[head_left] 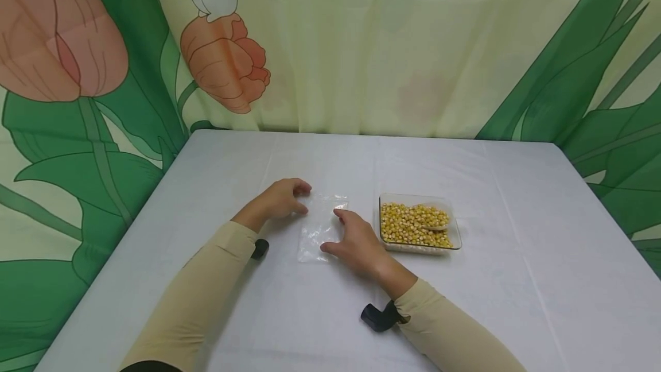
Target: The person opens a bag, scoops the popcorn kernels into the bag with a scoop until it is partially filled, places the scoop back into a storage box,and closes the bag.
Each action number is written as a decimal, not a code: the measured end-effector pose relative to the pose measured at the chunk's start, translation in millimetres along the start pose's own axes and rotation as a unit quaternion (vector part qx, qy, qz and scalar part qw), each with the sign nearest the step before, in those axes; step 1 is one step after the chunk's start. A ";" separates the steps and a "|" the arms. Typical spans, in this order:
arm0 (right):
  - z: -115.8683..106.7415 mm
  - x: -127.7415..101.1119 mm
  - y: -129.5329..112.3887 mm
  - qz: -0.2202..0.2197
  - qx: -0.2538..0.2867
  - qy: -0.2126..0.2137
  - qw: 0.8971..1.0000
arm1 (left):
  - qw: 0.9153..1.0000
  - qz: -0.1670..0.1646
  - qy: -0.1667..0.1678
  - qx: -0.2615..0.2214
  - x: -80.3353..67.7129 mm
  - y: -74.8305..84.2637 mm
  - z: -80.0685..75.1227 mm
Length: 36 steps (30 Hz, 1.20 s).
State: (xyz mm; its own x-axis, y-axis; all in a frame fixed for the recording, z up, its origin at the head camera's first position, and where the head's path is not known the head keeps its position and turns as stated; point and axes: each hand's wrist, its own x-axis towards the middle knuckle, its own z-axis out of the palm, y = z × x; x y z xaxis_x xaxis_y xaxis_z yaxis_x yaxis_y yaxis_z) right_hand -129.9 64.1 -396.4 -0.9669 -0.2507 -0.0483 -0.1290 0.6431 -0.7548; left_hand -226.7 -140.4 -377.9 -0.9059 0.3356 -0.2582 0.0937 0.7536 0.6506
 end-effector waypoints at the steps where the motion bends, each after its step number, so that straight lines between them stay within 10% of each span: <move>1: 0.0 -0.2 -0.2 0.001 0.000 0.000 1.000 | 1.000 0.001 0.002 -0.004 0.1 -0.1 -0.1; 14: -0.8 -0.5 -0.9 0.004 -0.011 -0.007 1.000 | 0.997 -0.032 0.017 -0.063 -0.2 0.2 -1.2; 36: -0.5 -0.3 -1.2 0.013 -0.006 -0.010 1.000 | 0.999 -0.034 0.003 -0.003 -0.3 3.6 0.8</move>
State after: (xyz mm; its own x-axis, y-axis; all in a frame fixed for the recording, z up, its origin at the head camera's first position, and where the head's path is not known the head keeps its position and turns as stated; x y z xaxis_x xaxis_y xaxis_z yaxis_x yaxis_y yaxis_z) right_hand -129.5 63.7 -395.2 -0.9656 -0.2475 -0.0803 -0.1066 0.6579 -0.7455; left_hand -225.8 -137.4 -376.0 -0.9122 0.2802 -0.2988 0.0283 0.7708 0.6364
